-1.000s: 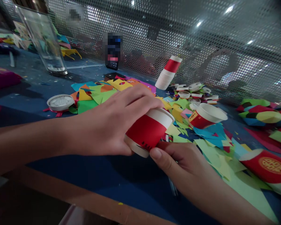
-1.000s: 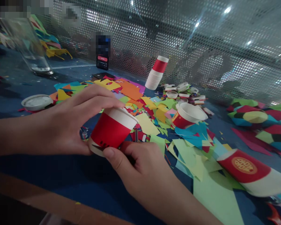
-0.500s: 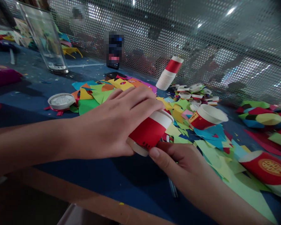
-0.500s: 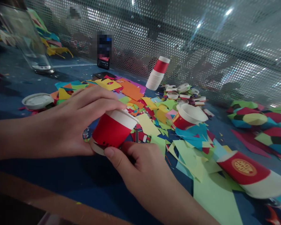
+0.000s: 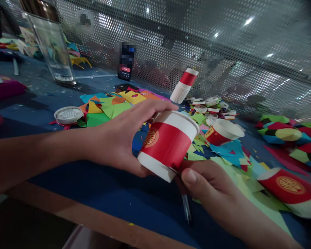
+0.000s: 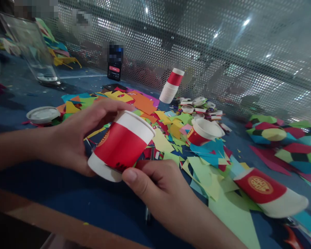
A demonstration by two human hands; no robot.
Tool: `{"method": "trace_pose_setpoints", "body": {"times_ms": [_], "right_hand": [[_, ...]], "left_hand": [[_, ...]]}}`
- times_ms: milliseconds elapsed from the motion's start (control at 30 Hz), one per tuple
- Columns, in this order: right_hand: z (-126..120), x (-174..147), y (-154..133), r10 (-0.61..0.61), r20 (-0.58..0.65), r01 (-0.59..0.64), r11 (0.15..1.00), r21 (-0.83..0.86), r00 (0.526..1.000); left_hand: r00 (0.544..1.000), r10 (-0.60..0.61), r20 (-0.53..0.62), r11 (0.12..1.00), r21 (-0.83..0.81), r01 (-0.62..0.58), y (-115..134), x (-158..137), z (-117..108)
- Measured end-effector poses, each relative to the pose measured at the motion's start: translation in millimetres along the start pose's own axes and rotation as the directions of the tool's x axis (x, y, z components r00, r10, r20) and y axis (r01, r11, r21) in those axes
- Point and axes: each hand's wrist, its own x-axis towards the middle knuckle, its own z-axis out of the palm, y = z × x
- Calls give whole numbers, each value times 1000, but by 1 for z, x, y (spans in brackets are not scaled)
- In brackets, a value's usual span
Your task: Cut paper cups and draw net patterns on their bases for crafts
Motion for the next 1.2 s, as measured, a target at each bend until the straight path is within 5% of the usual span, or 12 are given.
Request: {"method": "trace_pose_setpoints", "body": {"times_ms": [300,1200], "right_hand": [[3,2,-4,84,-33,-86,994,-67,996],[5,0,-5,62,4,-61,994,-92,998]], "left_hand": [[996,-9,94,973,231,-13,7,3,-8],[995,42,94,969,237,-64,8,7,-9]]}}
